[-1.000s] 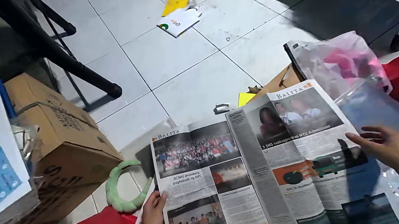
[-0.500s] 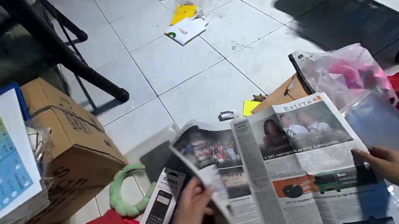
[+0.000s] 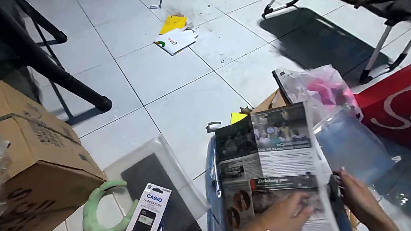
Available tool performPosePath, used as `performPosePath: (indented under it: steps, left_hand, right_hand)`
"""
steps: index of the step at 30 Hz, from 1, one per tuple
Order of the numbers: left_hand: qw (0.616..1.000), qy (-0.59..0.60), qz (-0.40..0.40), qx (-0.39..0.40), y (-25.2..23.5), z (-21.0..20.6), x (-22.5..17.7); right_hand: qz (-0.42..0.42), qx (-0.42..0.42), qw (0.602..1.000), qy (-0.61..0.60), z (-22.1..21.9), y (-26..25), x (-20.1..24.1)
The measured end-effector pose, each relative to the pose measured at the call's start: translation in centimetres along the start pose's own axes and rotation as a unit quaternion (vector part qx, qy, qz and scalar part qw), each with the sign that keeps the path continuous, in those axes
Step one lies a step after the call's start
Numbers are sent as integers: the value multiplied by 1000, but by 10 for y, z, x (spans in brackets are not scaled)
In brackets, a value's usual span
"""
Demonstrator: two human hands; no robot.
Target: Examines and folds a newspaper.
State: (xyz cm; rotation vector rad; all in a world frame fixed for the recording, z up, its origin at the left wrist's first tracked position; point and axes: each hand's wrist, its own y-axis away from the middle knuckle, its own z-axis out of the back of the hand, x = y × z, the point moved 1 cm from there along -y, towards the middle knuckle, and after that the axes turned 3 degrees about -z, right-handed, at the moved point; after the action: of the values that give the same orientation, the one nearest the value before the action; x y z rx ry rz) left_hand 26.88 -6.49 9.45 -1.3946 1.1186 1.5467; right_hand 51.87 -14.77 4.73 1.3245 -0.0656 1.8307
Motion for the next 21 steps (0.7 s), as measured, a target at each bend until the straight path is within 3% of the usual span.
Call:
performPosePath:
  steps: [2, 3, 5, 7, 9, 13, 17, 21]
  left_hand:
    - [996, -40, -36, -76, 25, 0, 29]
    - [984, -62, -71, -151, 38, 1, 43]
    - [925, -115, -135, -335, 59, 6, 66]
    - [867, -146, -99, -466, 77, 15, 78]
    - [851, -127, -12, -509, 88, 24, 82]
    - [901, -108, 85, -412, 88, 27, 97]
    - [947, -163, 72, -266, 75, 8, 104]
    - [984, -101, 53, -140, 70, -1, 103]
  right_hand:
    - [-37, -2, 999, -17, 2, 6, 0]
    - [-42, 3, 999, -21, 3, 9, 0]
    - [-26, 15, 999, -24, 5, 10, -3]
    - [2, 30, 999, -21, 4, 12, -6]
    - [33, 17, 999, -10, 2, 18, -4]
    - [123, 13, 991, 59, -5, 26, -1]
    - [153, 23, 982, 110, -6, 26, -7]
    - [118, -6, 987, 111, -9, 29, -6]
